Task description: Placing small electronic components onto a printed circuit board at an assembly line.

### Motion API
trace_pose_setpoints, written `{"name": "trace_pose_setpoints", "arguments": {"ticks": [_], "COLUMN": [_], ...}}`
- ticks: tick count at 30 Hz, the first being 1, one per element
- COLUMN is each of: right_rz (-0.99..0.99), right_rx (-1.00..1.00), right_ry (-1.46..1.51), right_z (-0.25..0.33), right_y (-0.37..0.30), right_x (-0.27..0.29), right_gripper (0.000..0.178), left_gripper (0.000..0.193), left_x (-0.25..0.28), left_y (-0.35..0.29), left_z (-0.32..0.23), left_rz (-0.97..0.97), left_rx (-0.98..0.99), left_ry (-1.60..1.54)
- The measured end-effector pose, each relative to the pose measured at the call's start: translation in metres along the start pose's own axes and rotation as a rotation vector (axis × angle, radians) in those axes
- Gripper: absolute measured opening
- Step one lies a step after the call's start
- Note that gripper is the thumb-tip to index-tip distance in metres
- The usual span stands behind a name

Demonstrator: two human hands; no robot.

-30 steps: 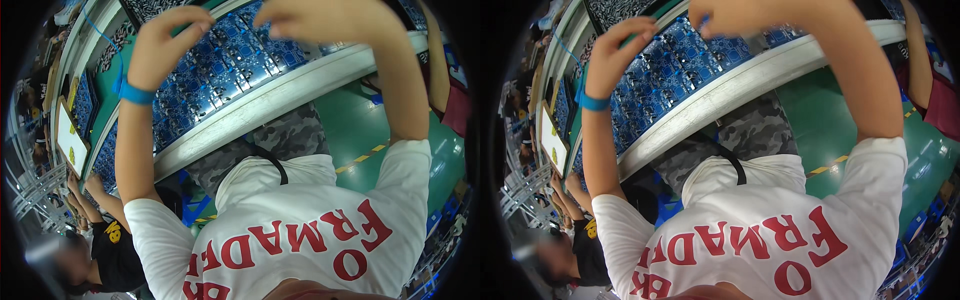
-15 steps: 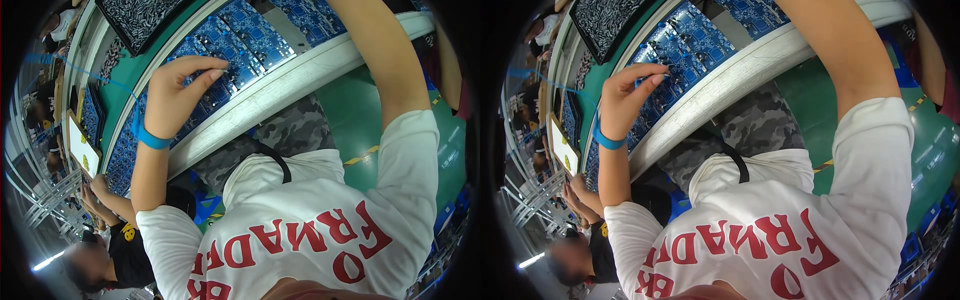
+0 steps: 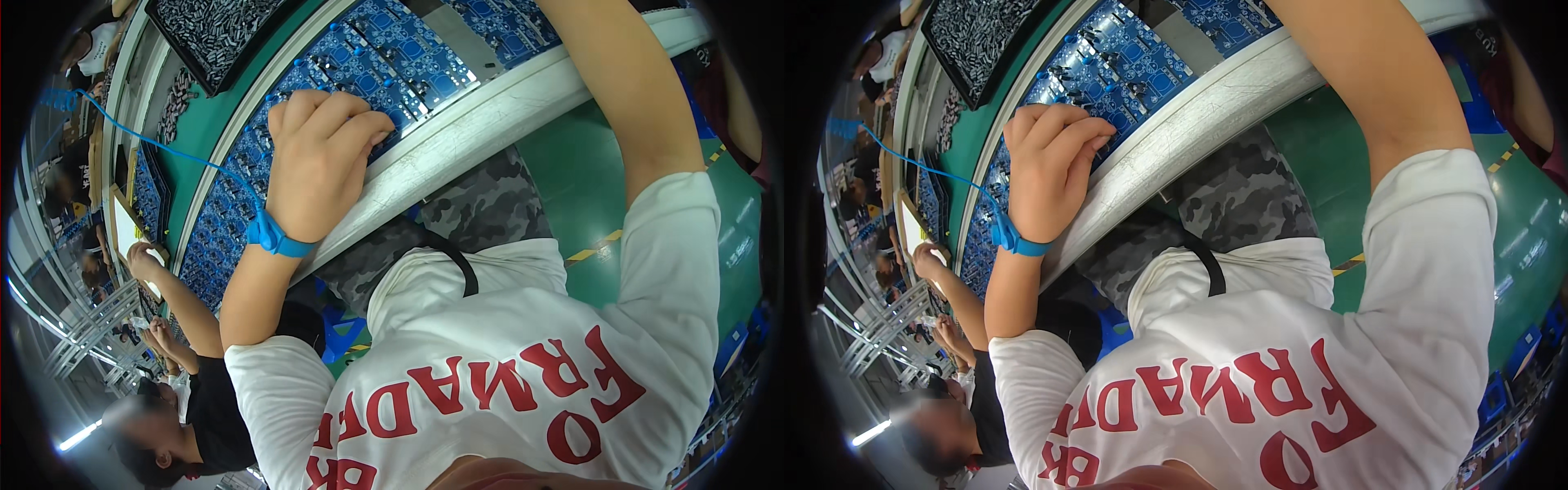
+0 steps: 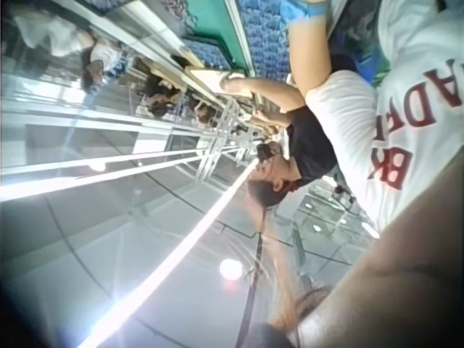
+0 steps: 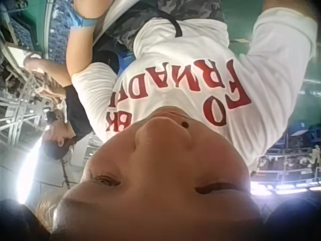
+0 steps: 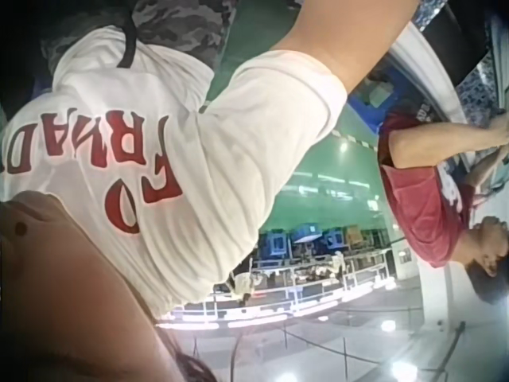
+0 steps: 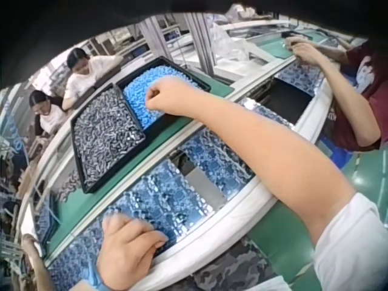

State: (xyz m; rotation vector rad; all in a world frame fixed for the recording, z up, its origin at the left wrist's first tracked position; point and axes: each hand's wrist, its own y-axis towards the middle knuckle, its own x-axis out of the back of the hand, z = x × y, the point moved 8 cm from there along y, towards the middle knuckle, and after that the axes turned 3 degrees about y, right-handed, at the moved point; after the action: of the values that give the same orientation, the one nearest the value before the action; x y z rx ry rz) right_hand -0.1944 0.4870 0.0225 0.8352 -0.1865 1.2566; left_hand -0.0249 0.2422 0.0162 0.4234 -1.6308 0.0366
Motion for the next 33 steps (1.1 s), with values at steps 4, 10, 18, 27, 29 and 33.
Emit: {"name": "trace_pose_setpoints", "arguments": {"ticks": [4,10,18,27,29,33], "right_rz": [0.003,-0.024,0.039,0.381,0.425,0.446], "right_rx": [-0.002,-0.038,0.042,0.163,0.196,0.297], "right_ry": [0.02,0.094,0.081,-0.193,-0.273,-0.23], "right_z": [0.007,0.006,0.028,0.093,0.092,0.057], "right_y": [-0.004,-0.005,-0.017,-0.074,-0.076,-0.081], "right_x": [0.003,0.006,0.008,-0.029,-0.039,-0.042], "right_gripper": [0.023,0.024,0.02,0.014,0.012,0.01], "left_gripper": [0.024,0.028,0.029,0.027,0.024,0.023], "left_x": [0.001,0.003,0.01,0.029,0.027,0.026], "left_y": [0.0,0.008,0.005,-0.002,-0.001,0.031], "left_z": [-0.002,-0.008,-0.007,0.234,0.244,0.207], "left_rz": [-0.038,0.045,0.062,-0.319,-0.314,-0.187], "left_rx": [-0.033,-0.125,-0.091,0.388,0.278,0.376], "left_ry": [0.051,0.176,0.109,0.275,0.268,0.603]}}
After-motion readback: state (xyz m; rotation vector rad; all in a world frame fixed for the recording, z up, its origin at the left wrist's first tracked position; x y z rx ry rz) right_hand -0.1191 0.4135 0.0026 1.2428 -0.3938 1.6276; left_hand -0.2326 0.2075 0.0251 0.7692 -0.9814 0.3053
